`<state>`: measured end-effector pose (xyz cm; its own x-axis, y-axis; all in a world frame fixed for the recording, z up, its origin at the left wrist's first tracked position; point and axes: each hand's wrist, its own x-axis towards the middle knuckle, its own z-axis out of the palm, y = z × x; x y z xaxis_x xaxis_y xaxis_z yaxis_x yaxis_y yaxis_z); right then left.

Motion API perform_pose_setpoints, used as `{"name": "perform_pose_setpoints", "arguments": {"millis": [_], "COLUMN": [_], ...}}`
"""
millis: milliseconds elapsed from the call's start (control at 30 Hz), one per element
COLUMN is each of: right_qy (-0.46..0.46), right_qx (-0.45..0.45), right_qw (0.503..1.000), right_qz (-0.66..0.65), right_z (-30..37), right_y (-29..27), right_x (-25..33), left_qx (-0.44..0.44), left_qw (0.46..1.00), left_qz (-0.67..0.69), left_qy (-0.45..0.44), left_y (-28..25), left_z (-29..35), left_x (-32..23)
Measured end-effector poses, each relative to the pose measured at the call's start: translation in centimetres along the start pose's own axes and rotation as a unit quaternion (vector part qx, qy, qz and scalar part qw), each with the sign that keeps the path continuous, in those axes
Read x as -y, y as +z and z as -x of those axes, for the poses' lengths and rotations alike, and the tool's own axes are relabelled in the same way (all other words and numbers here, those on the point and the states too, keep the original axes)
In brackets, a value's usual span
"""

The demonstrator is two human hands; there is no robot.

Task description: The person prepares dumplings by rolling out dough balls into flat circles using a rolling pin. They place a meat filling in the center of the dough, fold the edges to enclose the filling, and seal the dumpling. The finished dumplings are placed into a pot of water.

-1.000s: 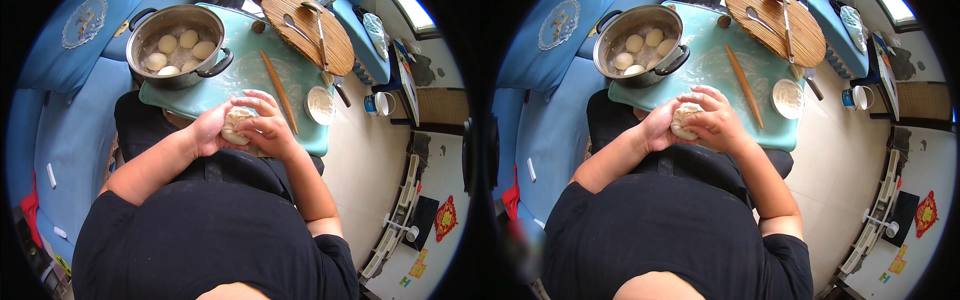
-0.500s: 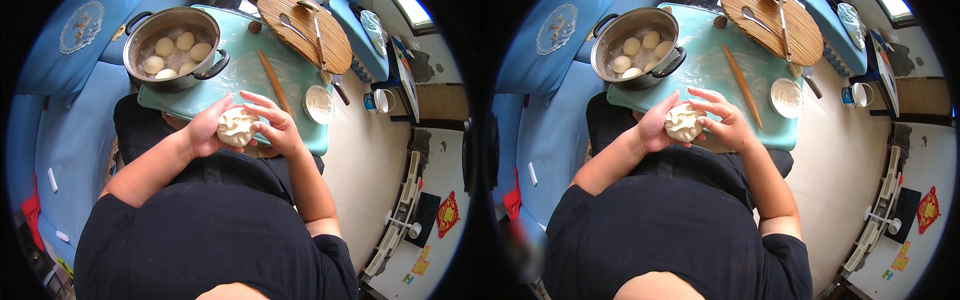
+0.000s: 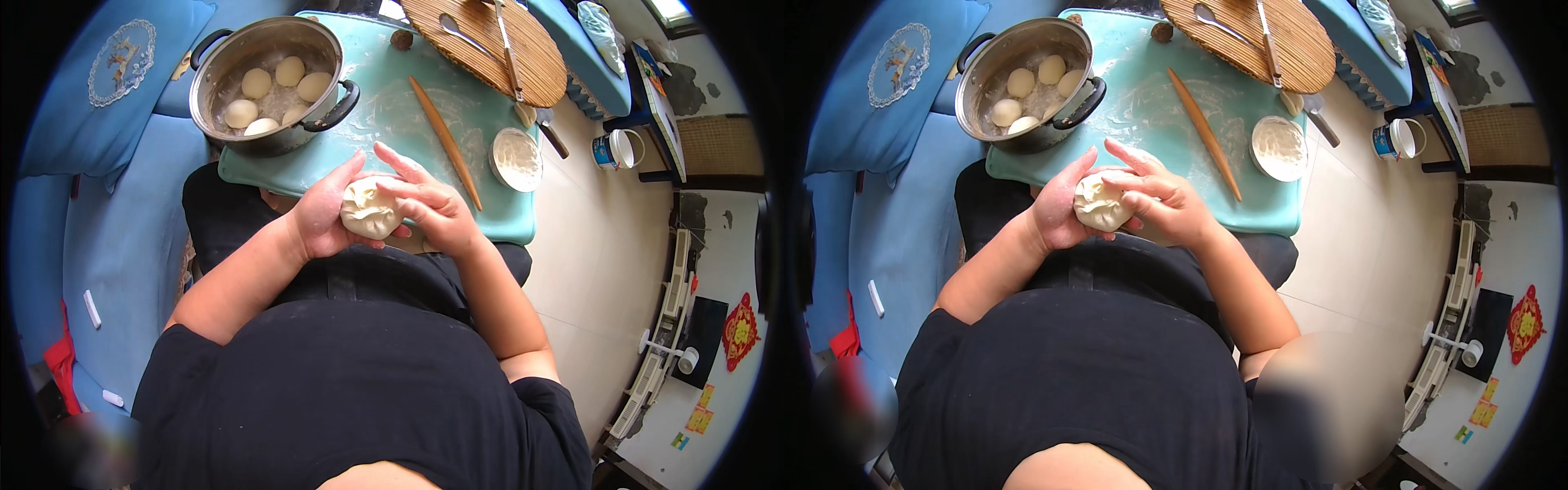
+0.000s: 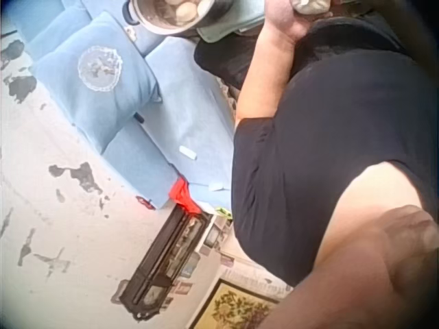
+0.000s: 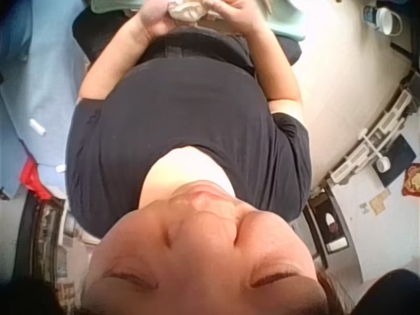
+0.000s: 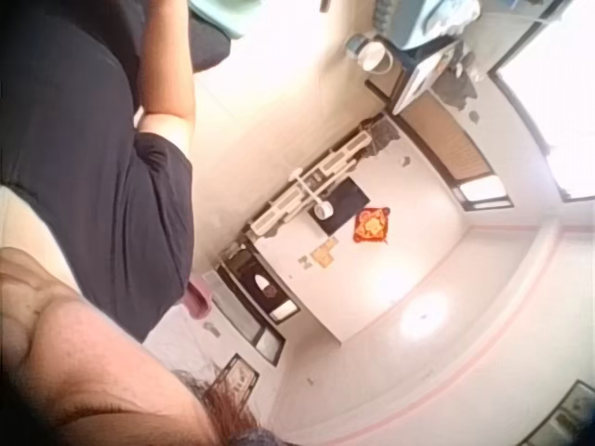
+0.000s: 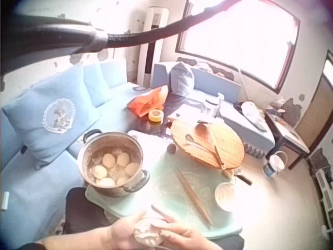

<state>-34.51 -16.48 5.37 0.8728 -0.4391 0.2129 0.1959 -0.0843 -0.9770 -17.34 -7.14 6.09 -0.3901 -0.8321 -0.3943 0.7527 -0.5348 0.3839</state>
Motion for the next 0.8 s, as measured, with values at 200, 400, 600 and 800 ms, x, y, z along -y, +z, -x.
{"name": "perform_pose_setpoints", "arguments": {"millis": [200,400,600,800], "right_qy": [-0.040,-0.023,-0.057,-0.152], "right_qx": [0.021,-0.107,-0.039,-0.004], "right_qw": [0.998,0.966,0.996,0.947], "right_qz": [0.032,-0.236,0.046,0.282], "right_z": [0.0,0.1,0.0,-0.6], "right_y": [-0.4,0.6,-0.7,-1.2], "right_x": [-0.3,0.0,1.9,3.3], "left_qx": [0.018,0.060,0.074,0.080], "left_qw": [1.000,0.997,0.995,0.996], "left_qz": [0.011,0.039,0.059,0.045], "left_qy": [0.003,-0.001,0.001,-0.003], "left_y": [0.1,0.9,0.3,0.2], "left_z": [0.0,0.1,0.0,0.1], "left_x": [0.3,-0.1,0.2,0.2]}}
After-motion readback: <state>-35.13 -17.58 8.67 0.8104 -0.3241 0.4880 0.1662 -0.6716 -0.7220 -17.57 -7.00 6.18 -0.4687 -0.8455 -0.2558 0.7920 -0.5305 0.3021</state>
